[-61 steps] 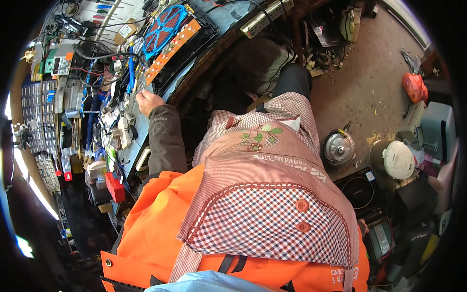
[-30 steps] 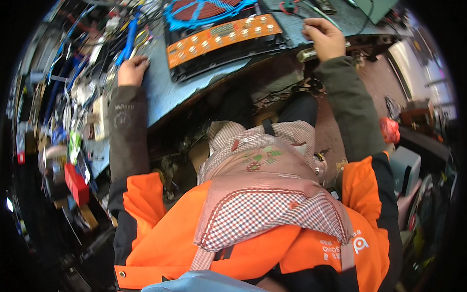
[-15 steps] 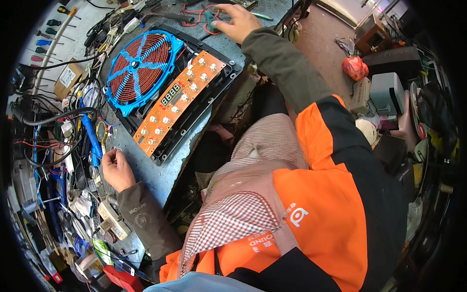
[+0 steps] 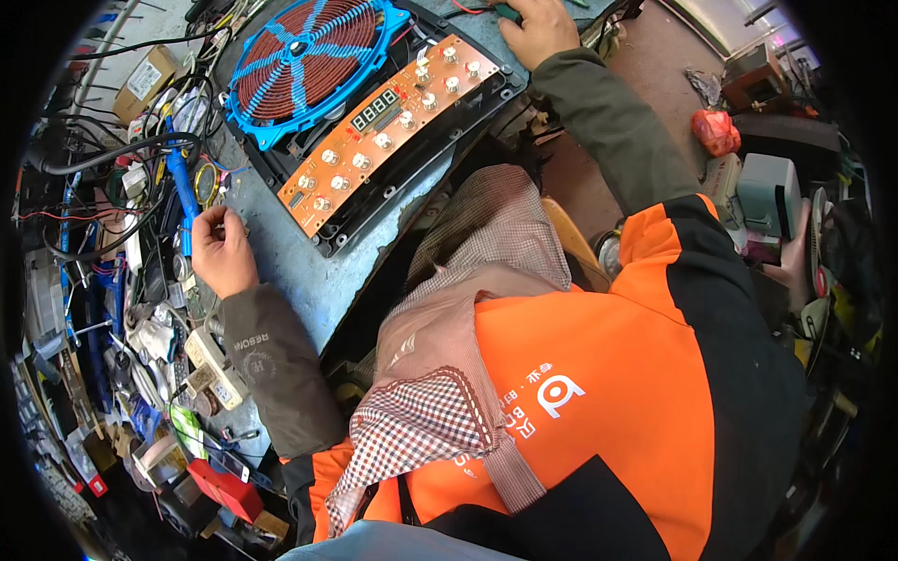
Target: The person uses a screwdriver to remove and reattach screws on a blue fan and a circuit board with a digital display, then handles a black induction cooktop, removing its back cover and manipulating internal components. The person works at a cluttered bench with tools and wires.
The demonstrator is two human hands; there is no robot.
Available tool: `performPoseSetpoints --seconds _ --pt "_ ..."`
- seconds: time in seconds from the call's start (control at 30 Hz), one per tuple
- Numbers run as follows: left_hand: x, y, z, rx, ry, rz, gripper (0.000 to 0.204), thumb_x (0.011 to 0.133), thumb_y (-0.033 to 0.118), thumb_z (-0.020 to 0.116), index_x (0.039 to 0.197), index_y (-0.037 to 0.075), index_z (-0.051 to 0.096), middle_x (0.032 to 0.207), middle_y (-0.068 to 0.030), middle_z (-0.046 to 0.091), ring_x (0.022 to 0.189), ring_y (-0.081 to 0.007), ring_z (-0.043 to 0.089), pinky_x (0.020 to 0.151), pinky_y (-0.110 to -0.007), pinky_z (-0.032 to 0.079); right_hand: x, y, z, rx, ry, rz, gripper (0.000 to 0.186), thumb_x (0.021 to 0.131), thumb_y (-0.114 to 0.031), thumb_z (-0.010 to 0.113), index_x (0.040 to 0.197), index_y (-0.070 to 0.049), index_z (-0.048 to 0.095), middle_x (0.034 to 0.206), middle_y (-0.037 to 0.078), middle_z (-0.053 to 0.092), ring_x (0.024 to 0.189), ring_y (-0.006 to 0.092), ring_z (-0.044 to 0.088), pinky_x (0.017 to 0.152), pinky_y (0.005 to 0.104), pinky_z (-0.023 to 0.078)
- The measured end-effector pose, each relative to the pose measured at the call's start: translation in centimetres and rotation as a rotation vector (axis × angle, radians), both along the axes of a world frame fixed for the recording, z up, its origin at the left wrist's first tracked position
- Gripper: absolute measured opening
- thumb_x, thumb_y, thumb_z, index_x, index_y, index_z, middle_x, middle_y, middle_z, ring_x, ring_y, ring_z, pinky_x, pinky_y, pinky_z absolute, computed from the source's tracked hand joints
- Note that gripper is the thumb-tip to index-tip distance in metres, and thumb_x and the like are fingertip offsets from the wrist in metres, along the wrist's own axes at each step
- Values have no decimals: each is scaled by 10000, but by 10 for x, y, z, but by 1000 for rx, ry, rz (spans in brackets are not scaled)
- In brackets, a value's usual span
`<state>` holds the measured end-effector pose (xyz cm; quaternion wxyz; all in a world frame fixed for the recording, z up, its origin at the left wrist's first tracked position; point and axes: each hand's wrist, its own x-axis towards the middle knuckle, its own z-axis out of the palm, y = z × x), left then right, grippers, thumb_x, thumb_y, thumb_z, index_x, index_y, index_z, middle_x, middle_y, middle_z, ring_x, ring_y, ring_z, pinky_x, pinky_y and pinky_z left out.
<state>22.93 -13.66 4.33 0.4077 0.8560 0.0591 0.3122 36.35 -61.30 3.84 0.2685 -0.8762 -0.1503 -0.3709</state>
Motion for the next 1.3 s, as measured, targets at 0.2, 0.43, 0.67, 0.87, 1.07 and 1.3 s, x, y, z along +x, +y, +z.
performPoseSetpoints --seconds 0.2,0.43,0.67,0.87,1.07,1.3 --pt "23 0 -3 -45 -65 20 61 904 50 720 947 7 720 815 -2 675 666 -52 533 611 -239 475 -1 -3 -4 -13 -28 1 327 763 -43 614 1077 -76 701 1033 155 650 1015 390 612 902 461 496" --pt "9 14 2 -273 -80 -93 106 940 33 731 1034 -6 703 891 -4 682 744 -56 568 674 -219 479 8 0 -8 -50 -43 -31 353 777 -36 610 1119 -70 689 1091 167 659 1101 397 610 986 463 488" --pt "-15 2 -4 -248 -58 -99 144 971 38 712 1109 -3 707 910 -6 695 733 -46 586 651 -195 465 3 4 -4 -36 -23 -33 345 808 -34 634 1148 -44 690 1118 194 681 1091 402 636 971 452 508" --pt "-14 0 -2 -253 -73 -61 146 945 3 692 1088 -9 721 882 19 681 706 -22 552 628 -195 442 6 -20 -32 433 72 -88 400 932 -245 774 1312 -148 701 1117 42 728 785 103 617 753 292 543" --pt "-27 -3 11 -156 -224 15 161 953 5 681 1107 -12 722 903 14 683 711 -20 538 627 -190 432 5 -40 0 986 -88 483 299 1027 31 559 1323 45 520 1290 224 646 1169 352 699 982 459 620" --pt "-33 -89 74 99 -285 -195 248 940 -42 702 1183 2 724 941 -28 690 726 -62 586 651 -216 479 -58 14 116 992 -134 787 361 1039 -93 557 1389 -33 490 1167 121 657 1008 232 721 834 357 642"
